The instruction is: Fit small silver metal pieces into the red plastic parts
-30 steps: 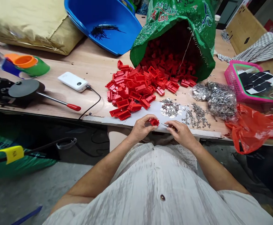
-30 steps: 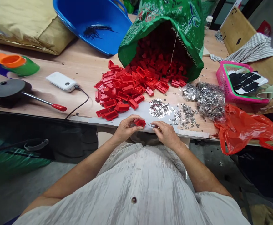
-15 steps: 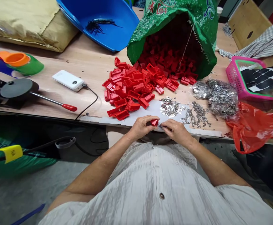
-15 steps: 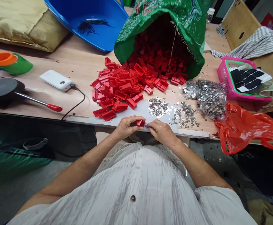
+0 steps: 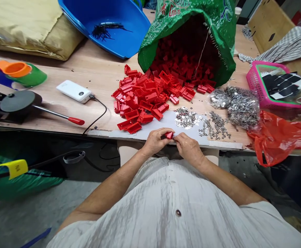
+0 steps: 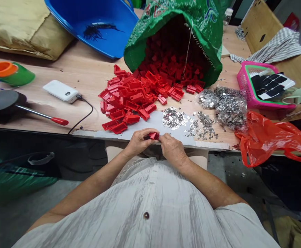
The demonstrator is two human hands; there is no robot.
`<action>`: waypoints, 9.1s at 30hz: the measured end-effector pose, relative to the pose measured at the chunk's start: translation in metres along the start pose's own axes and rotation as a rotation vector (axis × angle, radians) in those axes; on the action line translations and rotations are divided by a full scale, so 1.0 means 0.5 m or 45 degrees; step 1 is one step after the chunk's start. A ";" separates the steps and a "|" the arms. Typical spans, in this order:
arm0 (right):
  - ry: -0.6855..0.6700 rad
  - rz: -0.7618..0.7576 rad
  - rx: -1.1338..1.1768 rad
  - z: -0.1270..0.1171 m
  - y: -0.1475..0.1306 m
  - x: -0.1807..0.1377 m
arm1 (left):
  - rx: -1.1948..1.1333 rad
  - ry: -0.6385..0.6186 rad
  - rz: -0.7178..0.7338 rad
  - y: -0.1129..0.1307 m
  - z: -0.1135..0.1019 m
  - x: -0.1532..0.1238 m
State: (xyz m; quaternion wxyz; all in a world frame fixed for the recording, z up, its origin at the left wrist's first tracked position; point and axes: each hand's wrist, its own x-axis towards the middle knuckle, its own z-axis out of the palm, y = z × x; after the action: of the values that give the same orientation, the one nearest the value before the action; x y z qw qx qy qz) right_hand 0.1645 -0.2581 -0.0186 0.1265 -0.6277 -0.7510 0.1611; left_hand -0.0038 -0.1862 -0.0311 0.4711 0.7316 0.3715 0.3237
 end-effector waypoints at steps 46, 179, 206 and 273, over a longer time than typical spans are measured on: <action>0.170 -0.090 0.427 -0.049 0.039 -0.060 | -1.622 0.171 -0.841 0.076 0.071 -0.100; -0.372 0.128 1.476 -0.053 0.047 -0.058 | -0.932 -0.048 -0.067 0.043 0.042 -0.093; 0.170 0.303 0.059 -0.115 0.181 0.063 | -1.252 0.295 -0.453 0.057 0.050 -0.074; 0.085 -0.192 0.325 -0.006 0.066 0.005 | 0.016 -0.123 0.014 -0.012 -0.002 0.003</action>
State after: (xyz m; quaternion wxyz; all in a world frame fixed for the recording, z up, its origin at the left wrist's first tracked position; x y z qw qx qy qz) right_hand 0.1952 -0.2503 -0.0290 0.2418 -0.5534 -0.7649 0.2242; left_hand -0.0055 -0.1828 -0.0364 0.4821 0.7514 0.3462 0.2884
